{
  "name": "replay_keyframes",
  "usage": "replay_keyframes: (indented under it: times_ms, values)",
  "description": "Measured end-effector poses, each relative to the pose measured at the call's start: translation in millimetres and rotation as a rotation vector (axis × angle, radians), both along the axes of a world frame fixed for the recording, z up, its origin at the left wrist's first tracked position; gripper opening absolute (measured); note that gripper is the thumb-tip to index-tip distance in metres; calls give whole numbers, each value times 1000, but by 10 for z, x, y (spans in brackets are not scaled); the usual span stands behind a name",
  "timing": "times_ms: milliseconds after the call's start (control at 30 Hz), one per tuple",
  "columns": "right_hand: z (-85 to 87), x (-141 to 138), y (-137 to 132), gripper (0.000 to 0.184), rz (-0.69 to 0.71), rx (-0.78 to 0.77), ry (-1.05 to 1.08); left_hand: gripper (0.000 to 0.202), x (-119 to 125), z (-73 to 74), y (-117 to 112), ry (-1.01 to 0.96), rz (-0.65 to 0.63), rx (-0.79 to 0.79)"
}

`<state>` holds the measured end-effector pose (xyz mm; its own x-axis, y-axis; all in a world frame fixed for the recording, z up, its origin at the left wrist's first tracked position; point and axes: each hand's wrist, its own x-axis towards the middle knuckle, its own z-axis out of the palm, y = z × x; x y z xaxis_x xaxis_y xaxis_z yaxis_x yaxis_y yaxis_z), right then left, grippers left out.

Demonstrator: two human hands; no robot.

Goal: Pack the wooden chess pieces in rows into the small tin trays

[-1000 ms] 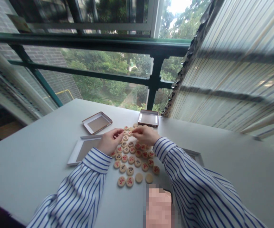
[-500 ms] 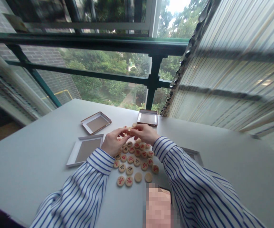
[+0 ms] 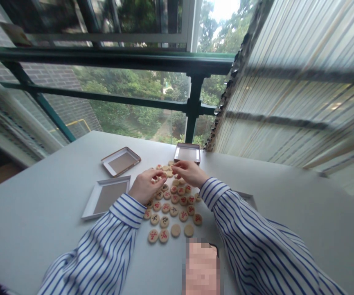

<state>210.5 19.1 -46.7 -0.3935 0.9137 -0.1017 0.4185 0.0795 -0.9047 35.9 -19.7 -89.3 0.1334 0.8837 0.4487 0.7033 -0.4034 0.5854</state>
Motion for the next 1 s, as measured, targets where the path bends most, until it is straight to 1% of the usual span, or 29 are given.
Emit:
replay_keyframes:
  times_ms: [133,300,400,567,767,900,1000]
  values:
    - [15,89,1,19,-58,22,-25,21,46,-21,16,137,149,14]
    - [-69,180,31,16,-53,45,-22,21,169,17,-1,226,278,-30]
    - [-120,204,34,18,-43,64,-44,20,226,23,-12,262,314,-39]
    - [-153,199,0,22,-22,206,-241,20,244,9,-14,306,340,-68]
    - [-129,158,-28,17,148,489,-523,22,228,2,-5,330,329,-90]
    - [-149,146,-30,17,267,646,-642,24,213,-12,-2,319,322,-95]
    - [-177,156,-32,16,332,714,-659,25,202,-10,-3,286,315,-88]
